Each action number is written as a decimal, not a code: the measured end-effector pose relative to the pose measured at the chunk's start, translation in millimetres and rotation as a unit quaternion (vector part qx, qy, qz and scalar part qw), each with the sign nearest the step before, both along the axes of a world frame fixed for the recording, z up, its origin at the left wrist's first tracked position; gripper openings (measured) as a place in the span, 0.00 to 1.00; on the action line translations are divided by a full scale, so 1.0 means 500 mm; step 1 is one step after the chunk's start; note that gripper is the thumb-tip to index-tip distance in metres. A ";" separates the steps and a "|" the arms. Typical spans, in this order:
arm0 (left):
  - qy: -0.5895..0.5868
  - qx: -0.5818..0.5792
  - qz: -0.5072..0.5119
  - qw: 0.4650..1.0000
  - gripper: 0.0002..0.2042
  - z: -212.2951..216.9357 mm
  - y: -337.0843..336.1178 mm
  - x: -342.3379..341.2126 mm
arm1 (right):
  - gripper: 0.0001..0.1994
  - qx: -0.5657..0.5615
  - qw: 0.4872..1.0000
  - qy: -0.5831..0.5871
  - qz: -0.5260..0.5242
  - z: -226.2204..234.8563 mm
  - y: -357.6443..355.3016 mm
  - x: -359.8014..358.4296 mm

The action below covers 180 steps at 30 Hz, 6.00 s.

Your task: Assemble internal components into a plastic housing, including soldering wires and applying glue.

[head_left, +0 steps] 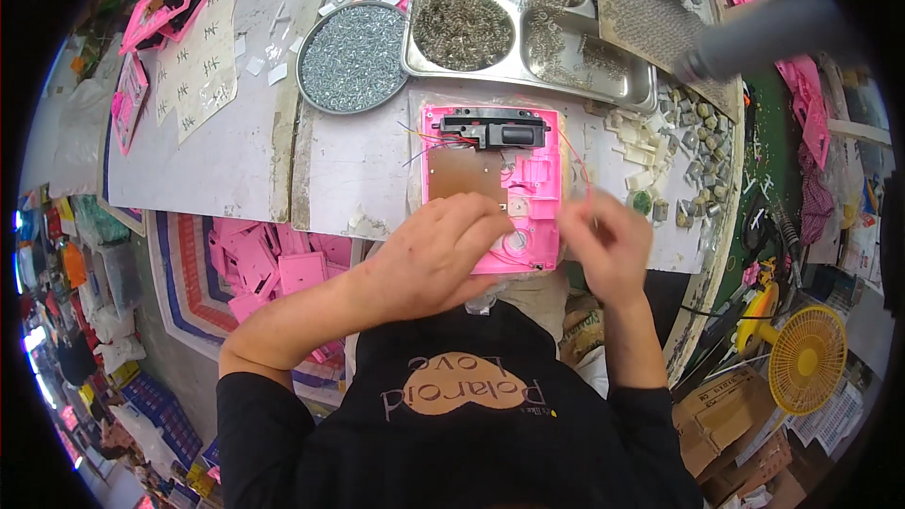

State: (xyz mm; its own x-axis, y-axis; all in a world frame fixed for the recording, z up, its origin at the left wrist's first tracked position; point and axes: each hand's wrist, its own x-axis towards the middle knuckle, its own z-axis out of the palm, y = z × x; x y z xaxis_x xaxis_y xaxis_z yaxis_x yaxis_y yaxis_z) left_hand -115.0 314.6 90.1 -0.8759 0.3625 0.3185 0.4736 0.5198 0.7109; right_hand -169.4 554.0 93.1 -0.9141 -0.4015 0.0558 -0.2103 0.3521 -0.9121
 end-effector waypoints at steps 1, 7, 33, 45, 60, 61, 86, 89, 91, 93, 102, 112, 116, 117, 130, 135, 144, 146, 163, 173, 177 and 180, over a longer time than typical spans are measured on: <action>-0.006 -0.033 -0.012 0.999 0.12 0.005 0.011 0.001 | 0.03 0.012 0.998 0.037 0.044 0.016 0.015 0.018; 0.058 -0.100 -0.176 0.978 0.11 -0.007 0.037 0.044 | 0.15 -0.209 0.869 -0.065 0.445 0.098 0.011 0.027; -0.033 -0.012 0.002 0.999 0.10 -0.036 -0.094 0.079 | 0.13 0.192 0.918 0.270 0.217 0.000 -0.138 0.082; -0.026 0.003 -0.089 0.996 0.08 -0.052 -0.130 0.036 | 0.07 0.205 0.917 0.313 -0.139 0.178 -0.012 -0.633; -0.041 0.011 -0.039 0.998 0.09 -0.046 -0.120 0.049 | 0.05 0.236 0.711 0.661 -0.051 0.170 -0.203 -0.991; -0.037 0.007 -0.041 0.998 0.09 -0.046 -0.120 0.045 | 0.05 0.210 0.709 0.671 -0.059 0.176 -0.187 -0.992; -0.061 0.014 -0.025 0.998 0.11 -0.062 -0.113 0.058 | 0.13 0.123 0.937 0.281 0.165 -0.021 -0.021 -0.014; -0.055 0.013 -0.018 0.998 0.11 -0.062 -0.113 0.063 | 0.13 0.140 0.931 0.286 0.179 -0.001 -0.028 -0.012; -0.052 0.014 -0.021 0.998 0.11 -0.064 -0.113 0.062 | 0.13 0.150 0.924 0.296 0.190 0.005 -0.031 -0.014; -0.053 0.012 -0.024 0.998 0.11 -0.064 -0.114 0.061 | 0.13 0.159 0.913 0.311 0.209 0.012 -0.037 -0.018; -0.059 0.002 -0.027 0.998 0.12 -0.060 -0.110 0.056 | 0.12 0.129 0.905 0.328 0.238 -0.005 -0.033 -0.026; -0.109 -0.076 -0.049 0.990 0.10 -0.003 -0.111 0.045 | 0.08 0.261 0.926 0.271 0.025 0.028 0.091 -0.142; -0.123 -0.107 -0.112 0.980 0.08 0.071 -0.106 -0.053 | 0.05 0.441 0.857 0.268 0.013 0.007 0.122 -0.166; -0.109 -0.106 -0.123 0.981 0.07 0.082 -0.097 -0.092 | 0.05 0.448 0.848 0.282 0.014 -0.007 0.125 -0.166; -0.046 -0.398 -0.002 0.916 0.09 0.013 0.161 -0.470 | 0.09 0.255 0.949 0.186 0.002 0.050 0.145 -0.139; 0.164 -0.200 0.020 0.966 0.08 0.054 0.085 -0.417 | 0.07 0.156 0.977 0.133 -0.058 0.071 0.147 -0.117; -0.433 0.398 0.034 0.808 0.13 0.090 0.026 -0.055 | 0.20 -0.059 0.976 0.172 0.123 0.095 0.046 -0.015; -0.503 0.511 0.055 0.695 0.09 0.061 0.027 -0.016 | 0.21 -0.074 0.974 0.167 0.132 0.078 0.022 0.001; -0.371 0.239 -0.089 0.893 0.06 0.073 0.033 -0.027 | 0.27 -0.102 0.945 -0.123 0.285 0.060 0.107 0.011; -0.041 -0.214 -0.040 0.975 0.06 0.006 0.089 -0.120 | 0.21 -0.426 0.848 -0.314 0.024 -0.013 0.142 0.049; -0.076 -0.007 0.007 0.997 0.04 0.014 0.061 -0.114 | 0.14 -0.149 0.977 -0.150 0.010 0.013 0.122 0.023; -0.112 0.064 0.057 0.990 0.05 0.029 0.025 -0.100 | 0.15 0.042 0.995 0.071 0.060 0.027 0.080 -0.012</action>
